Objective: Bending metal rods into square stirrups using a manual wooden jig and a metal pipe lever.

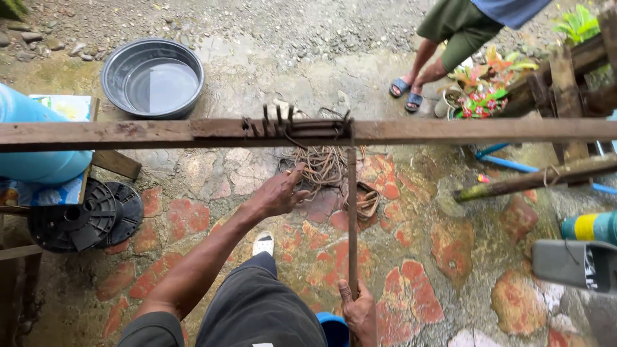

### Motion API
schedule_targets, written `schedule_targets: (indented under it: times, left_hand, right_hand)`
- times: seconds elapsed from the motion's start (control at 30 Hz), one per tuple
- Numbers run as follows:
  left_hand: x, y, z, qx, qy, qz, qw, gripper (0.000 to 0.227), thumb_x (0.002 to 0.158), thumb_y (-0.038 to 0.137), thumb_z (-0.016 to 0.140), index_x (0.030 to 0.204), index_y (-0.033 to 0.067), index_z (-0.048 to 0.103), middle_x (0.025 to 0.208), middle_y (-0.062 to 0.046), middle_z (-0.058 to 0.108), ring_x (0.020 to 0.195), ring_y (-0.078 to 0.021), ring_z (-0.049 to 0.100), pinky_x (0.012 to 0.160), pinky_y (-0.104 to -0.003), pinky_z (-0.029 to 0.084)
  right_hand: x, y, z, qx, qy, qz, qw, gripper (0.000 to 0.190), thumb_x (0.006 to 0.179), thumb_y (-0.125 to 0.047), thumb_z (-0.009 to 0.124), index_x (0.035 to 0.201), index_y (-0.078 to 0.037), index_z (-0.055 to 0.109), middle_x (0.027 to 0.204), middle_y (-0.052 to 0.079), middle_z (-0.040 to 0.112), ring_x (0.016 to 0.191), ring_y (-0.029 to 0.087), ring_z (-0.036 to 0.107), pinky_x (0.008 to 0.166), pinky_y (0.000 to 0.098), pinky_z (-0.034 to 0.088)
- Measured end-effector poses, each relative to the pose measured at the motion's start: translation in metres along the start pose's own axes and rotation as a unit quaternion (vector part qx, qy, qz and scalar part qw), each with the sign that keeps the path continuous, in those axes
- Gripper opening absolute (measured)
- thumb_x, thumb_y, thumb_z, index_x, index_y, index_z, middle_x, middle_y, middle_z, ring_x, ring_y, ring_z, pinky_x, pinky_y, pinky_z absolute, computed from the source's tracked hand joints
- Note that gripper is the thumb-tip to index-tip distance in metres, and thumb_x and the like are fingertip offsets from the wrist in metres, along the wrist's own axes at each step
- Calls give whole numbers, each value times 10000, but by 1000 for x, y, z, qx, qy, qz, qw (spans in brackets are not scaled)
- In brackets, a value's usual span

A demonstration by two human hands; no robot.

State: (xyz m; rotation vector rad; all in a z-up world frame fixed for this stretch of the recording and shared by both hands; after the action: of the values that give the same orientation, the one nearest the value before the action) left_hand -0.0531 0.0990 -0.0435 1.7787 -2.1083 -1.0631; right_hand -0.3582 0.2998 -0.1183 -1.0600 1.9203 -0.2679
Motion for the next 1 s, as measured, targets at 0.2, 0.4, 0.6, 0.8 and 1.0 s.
schedule_targets:
  times: [0.2,0.4,0.6,0.8,1.0]
  left_hand:
    - [24,24,-79,-33,127,150,980,708,999,455,582,1540,47,376,1106,-254,621,722,-371,631,591,-521,527]
    - [89,-1,-224,-297,282,259,875,276,1110,261,486,1222,83,665,954,-48,708,748,-125,658,646,-243,558]
    - [172,-51,-287,-713,249,156,637,301,1070,374,440,846,178,489,622,91,193,473,-43,138,414,-249,94]
    - [86,55,-205,-305,-19,307,901,286,1113,220,421,850,153,510,771,73,446,744,-62,408,652,-280,385]
    - [33,-76,-37,-196,-246,-82,946,441,1022,414,474,1415,230,555,1198,-85,741,927,-177,736,868,-365,651]
  right_hand:
    - [56,-15,15,-25,-1,-17,1000,502,899,-594,614,768,-110,638,591,21,503,522,165,522,524,344,401]
    - [48,-22,26,-61,2,113,992,691,816,-730,494,898,-117,803,677,106,721,687,244,743,644,360,507]
    - [55,5,37,76,64,116,988,621,894,-622,566,648,-63,680,478,94,581,481,221,624,536,347,473]
    - [67,46,56,233,32,163,958,462,924,-503,682,981,-61,805,500,65,367,423,179,375,463,359,309]
    - [0,-50,-16,-217,43,106,970,588,871,-775,415,1267,-419,665,982,57,667,903,324,691,716,433,487]
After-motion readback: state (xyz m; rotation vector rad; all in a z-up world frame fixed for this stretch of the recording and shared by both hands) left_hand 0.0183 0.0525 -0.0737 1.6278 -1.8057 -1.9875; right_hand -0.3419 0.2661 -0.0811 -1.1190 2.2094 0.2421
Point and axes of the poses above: each hand's wrist, its own x-axis towards the middle knuckle, its own z-axis out of the palm, y = z × x, the point moved 8 cm from there along x, towards the middle knuckle
